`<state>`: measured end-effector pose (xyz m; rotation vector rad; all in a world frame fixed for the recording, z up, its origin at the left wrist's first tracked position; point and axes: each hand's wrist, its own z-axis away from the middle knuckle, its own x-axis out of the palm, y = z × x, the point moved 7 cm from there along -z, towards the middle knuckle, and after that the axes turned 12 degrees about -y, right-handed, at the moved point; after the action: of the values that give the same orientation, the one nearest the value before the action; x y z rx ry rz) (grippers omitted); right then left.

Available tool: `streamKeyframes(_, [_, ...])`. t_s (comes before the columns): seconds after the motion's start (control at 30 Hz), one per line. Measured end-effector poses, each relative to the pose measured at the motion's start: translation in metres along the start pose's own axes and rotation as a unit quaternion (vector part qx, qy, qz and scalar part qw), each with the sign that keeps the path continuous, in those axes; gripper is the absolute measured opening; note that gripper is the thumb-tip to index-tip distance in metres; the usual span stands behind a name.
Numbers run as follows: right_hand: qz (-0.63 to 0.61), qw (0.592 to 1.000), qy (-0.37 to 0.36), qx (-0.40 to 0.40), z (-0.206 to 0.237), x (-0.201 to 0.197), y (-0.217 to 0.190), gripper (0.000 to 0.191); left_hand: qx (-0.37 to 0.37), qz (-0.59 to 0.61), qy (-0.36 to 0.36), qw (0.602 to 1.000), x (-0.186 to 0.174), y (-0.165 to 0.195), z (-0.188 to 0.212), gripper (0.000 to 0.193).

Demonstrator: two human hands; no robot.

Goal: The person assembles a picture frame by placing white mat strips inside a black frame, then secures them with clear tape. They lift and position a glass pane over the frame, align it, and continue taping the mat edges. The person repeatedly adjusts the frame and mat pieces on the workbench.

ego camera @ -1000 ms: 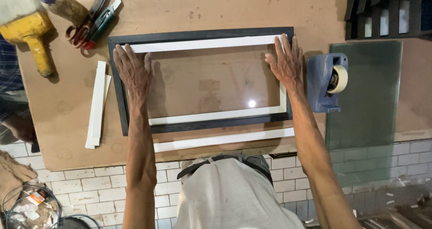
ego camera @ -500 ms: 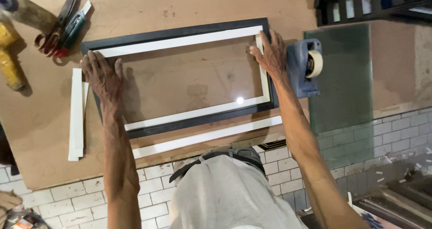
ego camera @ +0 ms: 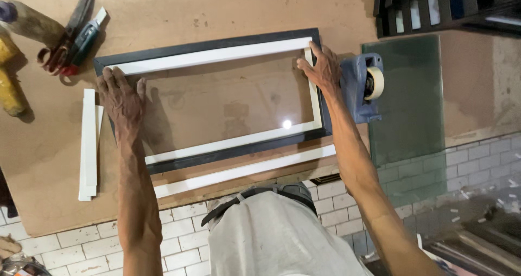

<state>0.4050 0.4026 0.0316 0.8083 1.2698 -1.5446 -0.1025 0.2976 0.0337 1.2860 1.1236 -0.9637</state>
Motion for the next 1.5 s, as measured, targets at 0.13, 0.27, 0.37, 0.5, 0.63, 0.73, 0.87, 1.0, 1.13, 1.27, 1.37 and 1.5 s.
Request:
streamKeyframes(0.13, [0.029,0.999,0.029,-0.025,0.004,0.002,0.004,0.070,0.002,0.025,-0.034,0.999,0.002,-0.007,-0.001,0.073])
streamKeyframes(0.27, [0.065,0.984,0.081,-0.143,0.019,0.002,0.007,0.075,0.027,0.001,-0.030,0.999,0.009,-0.018,-0.002,0.078])
streamKeyframes(0.37, [0.034,0.981,0.075,-0.175,0.063,0.009,0.025,0.067,0.044,0.060,-0.025,0.997,0.011,-0.021,0.018,0.067])
streamKeyframes(0.5, [-0.109,0.987,-0.074,-0.095,0.165,0.036,0.049,0.038,0.102,0.078,-0.046,0.991,0.027,0.021,0.111,0.049])
streamKeyframes(0.63, [-0.022,0.978,-0.126,-0.165,0.243,0.056,0.039,0.043,0.192,0.197,-0.111,0.955,0.044,0.107,0.214,0.044])
streamKeyframes(0.73, [-0.002,0.976,-0.109,-0.191,0.260,0.061,0.039,0.049,0.213,0.155,-0.141,0.954,0.044,0.140,0.242,0.045])
streamKeyframes(0.87, [0.015,0.978,-0.092,-0.185,0.262,0.066,0.046,0.043,0.219,0.095,-0.139,0.961,0.038,0.149,0.243,0.034])
streamKeyframes(1.0, [0.005,0.978,-0.082,-0.194,0.262,0.068,0.052,0.035,0.227,0.113,-0.135,0.958,0.039,0.148,0.245,0.033])
streamKeyframes(1.13, [0.002,0.974,-0.076,-0.212,0.261,0.069,0.056,0.032,0.224,0.113,-0.115,0.961,0.042,0.147,0.248,0.033])
streamKeyframes(1.27, [0.029,0.972,-0.049,-0.228,0.267,0.061,0.062,0.026,0.210,0.128,-0.115,0.963,0.042,0.146,0.252,0.028])
streamKeyframes(1.37, [-0.005,0.976,-0.111,-0.188,0.268,0.059,0.075,0.026,0.214,0.153,-0.094,0.960,0.035,0.143,0.259,0.026])
streamKeyframes(1.5, [-0.092,0.965,-0.203,-0.136,0.259,0.054,0.085,0.032,0.214,0.167,-0.108,0.956,0.034,0.128,0.256,0.026])
